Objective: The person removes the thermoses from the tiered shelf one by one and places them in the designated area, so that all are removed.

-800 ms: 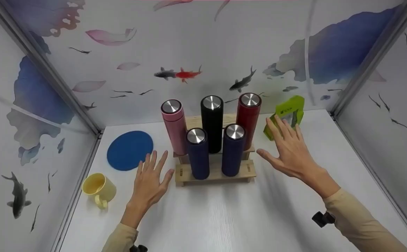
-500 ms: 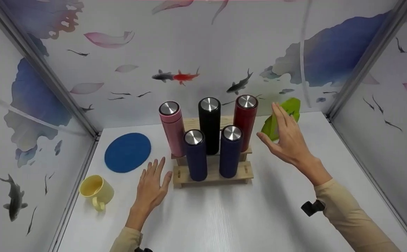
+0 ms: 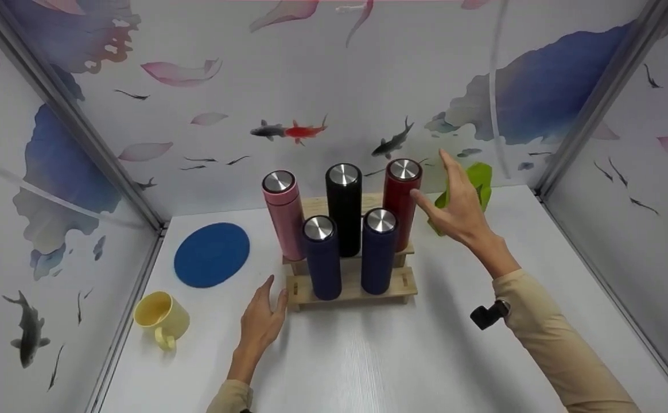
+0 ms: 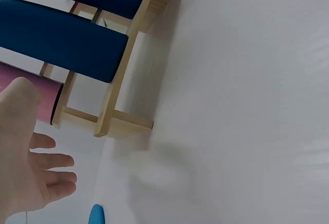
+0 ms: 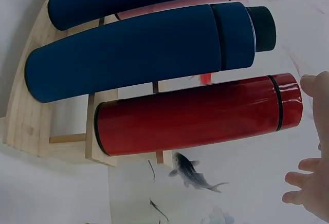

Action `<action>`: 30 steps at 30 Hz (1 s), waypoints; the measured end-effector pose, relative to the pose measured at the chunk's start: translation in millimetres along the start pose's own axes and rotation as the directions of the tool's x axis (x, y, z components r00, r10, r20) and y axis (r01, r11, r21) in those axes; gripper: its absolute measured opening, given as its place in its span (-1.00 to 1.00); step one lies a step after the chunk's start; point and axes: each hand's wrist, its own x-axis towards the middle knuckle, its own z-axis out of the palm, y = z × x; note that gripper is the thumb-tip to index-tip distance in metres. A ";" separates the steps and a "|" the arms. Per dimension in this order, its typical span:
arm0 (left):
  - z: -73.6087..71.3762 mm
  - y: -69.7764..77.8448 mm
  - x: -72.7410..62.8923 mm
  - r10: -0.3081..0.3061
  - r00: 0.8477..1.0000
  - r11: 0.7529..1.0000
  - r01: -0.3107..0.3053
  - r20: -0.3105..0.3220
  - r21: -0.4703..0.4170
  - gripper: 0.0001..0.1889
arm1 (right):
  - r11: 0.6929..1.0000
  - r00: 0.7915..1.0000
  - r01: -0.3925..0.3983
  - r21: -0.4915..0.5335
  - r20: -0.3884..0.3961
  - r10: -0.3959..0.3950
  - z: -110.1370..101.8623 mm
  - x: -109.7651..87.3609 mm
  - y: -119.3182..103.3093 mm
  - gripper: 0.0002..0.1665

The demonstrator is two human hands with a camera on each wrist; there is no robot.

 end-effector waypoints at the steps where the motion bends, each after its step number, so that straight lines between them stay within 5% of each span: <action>1: 3.6 -1.8 0.6 -0.014 1.000 1.000 0.014 0.002 -0.018 -0.35 | 1.000 1.000 -0.013 0.013 0.001 0.013 1.1 1.6 -0.8 0.04; 9: 30.7 -11.3 5.1 -0.107 0.994 0.977 0.107 0.005 -0.186 -0.42 | 0.988 0.996 -0.088 0.125 0.031 0.084 10.1 11.9 -6.3 0.00; 16: 51.5 -11.6 7.2 -0.140 0.990 0.936 0.123 -0.029 -0.330 -0.41 | 0.955 0.988 -0.153 0.253 0.074 0.139 19.4 15.0 -7.4 -0.06; 30: 67.0 -10.4 8.9 -0.147 0.985 0.912 0.098 -0.094 -0.399 -0.41 | 0.930 0.976 -0.219 0.294 0.082 0.204 26.1 17.1 -17.2 -0.23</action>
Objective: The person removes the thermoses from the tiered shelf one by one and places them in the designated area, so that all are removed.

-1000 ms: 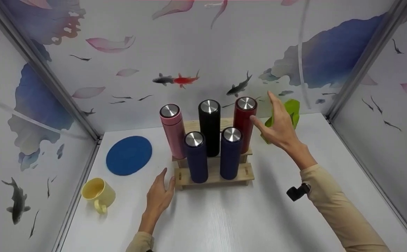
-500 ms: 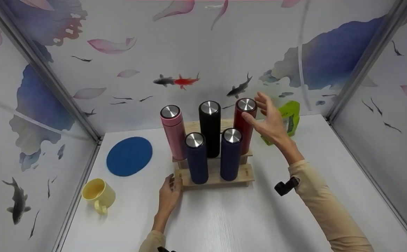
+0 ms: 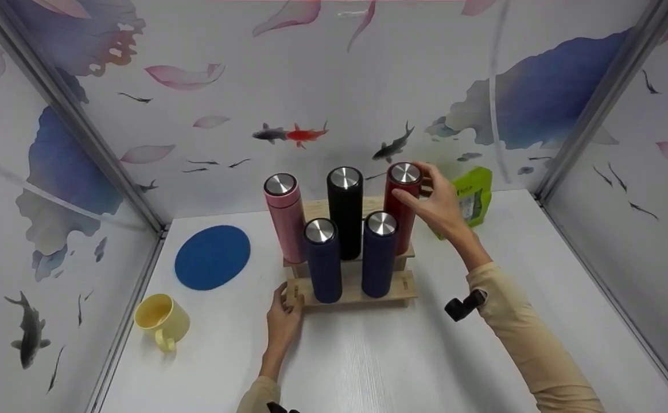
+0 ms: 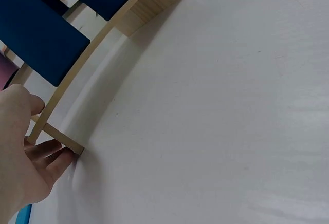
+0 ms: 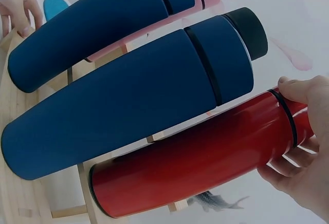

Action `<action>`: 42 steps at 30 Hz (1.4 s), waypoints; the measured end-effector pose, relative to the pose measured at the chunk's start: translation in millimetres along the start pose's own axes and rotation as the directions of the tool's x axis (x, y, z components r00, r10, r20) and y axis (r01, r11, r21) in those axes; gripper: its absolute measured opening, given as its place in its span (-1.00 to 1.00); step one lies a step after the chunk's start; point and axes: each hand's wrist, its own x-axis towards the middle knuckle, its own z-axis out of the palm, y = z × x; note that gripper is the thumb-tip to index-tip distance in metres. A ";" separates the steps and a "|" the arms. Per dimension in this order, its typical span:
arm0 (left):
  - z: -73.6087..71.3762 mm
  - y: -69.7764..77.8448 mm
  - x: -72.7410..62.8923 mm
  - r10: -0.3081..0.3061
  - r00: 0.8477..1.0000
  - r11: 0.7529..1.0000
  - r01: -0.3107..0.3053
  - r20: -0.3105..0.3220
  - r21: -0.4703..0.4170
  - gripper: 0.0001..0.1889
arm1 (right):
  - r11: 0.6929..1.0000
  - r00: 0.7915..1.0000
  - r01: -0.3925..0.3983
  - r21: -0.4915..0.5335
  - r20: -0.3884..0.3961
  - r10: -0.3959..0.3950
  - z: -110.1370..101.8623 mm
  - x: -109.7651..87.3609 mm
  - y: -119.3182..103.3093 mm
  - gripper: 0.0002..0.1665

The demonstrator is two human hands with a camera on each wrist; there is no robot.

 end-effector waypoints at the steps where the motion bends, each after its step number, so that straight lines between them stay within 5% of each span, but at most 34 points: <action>1: 0.3 0.0 -0.1 -0.004 1.000 1.000 0.004 0.004 -0.006 -0.41 | 1.000 1.000 -0.002 0.001 -0.001 0.002 -1.0 -1.7 -4.7 -0.24; 9: -1.1 -5.6 -0.9 -0.026 0.999 0.999 0.028 0.027 -0.045 -0.40 | 0.999 1.000 0.002 -0.040 -0.023 -0.003 -11.5 -9.8 -25.2 -0.30; 17: -1.4 -7.4 -2.9 -0.015 1.000 0.998 0.016 0.018 -0.055 -0.39 | 0.998 0.997 -0.001 -0.060 -0.076 -0.004 -28.8 0.9 8.9 -0.25; 32: 2.7 -6.9 -3.2 -0.022 1.000 0.997 0.022 0.000 -0.081 -0.40 | 0.991 0.992 -0.006 -0.134 -0.123 -0.010 -68.0 -6.5 19.6 -0.24; 42: 3.1 -8.5 -3.6 -0.027 0.999 0.996 0.025 -0.028 -0.083 -0.41 | 0.980 0.960 -0.017 -0.197 -0.276 -0.039 -95.4 -19.6 35.8 -0.26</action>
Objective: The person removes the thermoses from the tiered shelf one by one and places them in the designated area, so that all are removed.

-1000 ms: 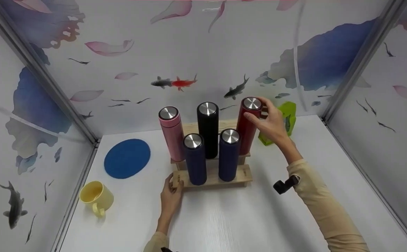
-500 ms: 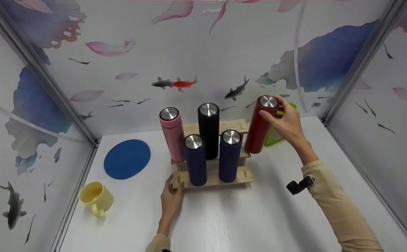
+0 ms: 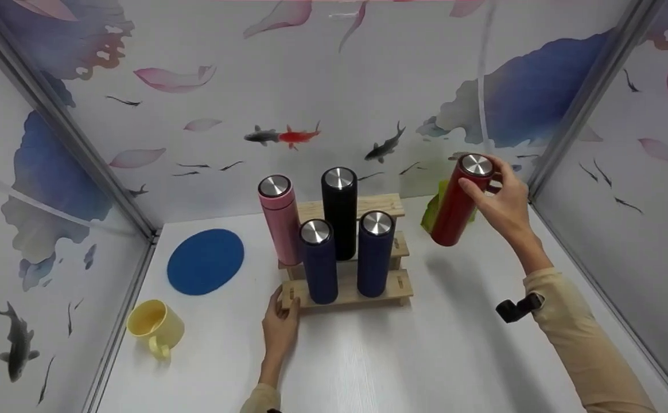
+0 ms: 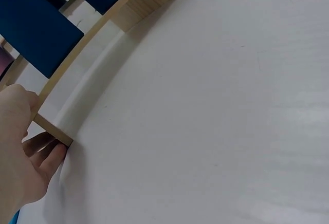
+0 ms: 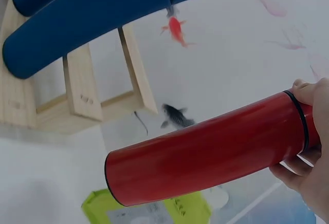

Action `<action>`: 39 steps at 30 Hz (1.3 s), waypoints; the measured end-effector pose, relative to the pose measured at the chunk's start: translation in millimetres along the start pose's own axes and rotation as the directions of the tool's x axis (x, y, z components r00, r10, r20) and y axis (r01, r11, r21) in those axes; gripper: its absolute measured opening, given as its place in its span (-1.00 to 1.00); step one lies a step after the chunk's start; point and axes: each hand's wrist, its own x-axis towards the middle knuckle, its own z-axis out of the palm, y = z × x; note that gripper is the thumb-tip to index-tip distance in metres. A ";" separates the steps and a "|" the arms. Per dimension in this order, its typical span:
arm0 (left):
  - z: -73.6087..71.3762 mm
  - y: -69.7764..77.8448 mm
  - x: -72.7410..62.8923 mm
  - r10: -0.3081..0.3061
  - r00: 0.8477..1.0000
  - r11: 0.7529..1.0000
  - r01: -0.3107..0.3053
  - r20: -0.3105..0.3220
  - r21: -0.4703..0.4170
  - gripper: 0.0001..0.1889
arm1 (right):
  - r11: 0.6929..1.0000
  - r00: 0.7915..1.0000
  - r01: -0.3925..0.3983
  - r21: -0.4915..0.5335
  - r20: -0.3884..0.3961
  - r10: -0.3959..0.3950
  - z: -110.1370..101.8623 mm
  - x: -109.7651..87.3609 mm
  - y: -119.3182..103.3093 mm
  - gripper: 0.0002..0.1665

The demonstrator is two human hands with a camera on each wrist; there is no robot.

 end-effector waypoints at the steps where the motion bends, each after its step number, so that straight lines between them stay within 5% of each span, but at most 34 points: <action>1: 0.2 -0.1 0.2 0.001 1.000 1.000 -0.001 -0.003 -0.001 -0.41 | 1.000 1.000 0.001 -0.007 -0.016 -0.001 -2.2 -0.2 3.6 -0.26; 23: -1.9 1.4 -2.7 -0.002 1.000 1.000 0.002 -0.002 0.012 -0.41 | 0.975 0.986 -0.151 -0.163 -0.096 0.136 -40.0 -16.4 75.9 -0.21; 39: 0.4 3.0 -1.8 -0.026 1.000 1.000 0.026 -0.003 0.002 -0.42 | 0.922 0.932 -0.348 -0.168 -0.164 0.322 -50.9 -23.3 115.2 -0.21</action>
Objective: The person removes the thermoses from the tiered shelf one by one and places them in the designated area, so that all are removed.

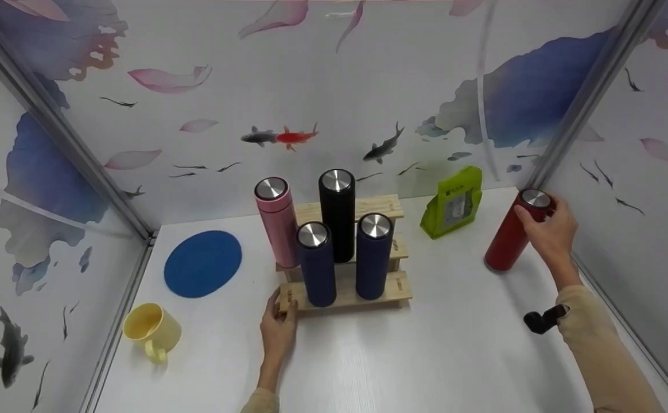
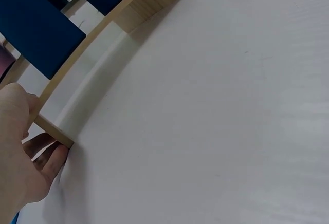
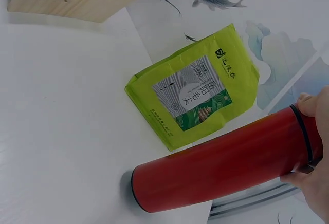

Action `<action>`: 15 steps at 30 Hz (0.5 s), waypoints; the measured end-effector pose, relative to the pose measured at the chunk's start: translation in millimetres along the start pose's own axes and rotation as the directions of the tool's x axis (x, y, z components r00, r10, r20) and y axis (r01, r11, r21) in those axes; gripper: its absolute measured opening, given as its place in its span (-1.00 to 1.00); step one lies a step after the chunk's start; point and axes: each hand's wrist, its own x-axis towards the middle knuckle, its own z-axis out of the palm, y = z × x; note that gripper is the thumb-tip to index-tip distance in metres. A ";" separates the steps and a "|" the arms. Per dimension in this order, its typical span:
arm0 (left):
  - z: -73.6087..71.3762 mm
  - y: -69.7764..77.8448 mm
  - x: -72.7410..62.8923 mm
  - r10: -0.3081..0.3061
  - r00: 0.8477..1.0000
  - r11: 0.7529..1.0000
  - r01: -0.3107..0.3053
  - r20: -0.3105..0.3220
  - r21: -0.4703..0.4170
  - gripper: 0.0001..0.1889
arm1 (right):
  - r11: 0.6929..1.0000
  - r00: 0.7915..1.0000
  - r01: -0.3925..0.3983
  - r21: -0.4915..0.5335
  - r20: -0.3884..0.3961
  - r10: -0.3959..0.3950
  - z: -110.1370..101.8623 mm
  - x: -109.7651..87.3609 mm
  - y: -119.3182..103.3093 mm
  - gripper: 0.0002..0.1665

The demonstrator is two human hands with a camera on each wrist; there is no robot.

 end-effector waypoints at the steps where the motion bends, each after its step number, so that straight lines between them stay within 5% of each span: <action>1: 0.1 -0.1 -0.1 0.000 1.000 1.000 0.000 -0.001 0.001 -0.42 | 1.000 1.000 -0.008 0.000 -0.003 0.008 0.1 0.3 2.0 -0.21; 8: 0.2 0.0 -1.0 -0.015 1.000 1.000 0.015 0.003 -0.006 -0.43 | 0.999 0.998 -0.053 0.000 -0.022 0.053 1.1 -0.3 10.8 -0.21; 15: 0.3 0.0 -1.9 -0.014 1.000 1.000 0.014 0.002 -0.018 -0.42 | 0.995 0.992 -0.101 0.005 0.075 0.101 -1.2 -1.6 6.1 -0.10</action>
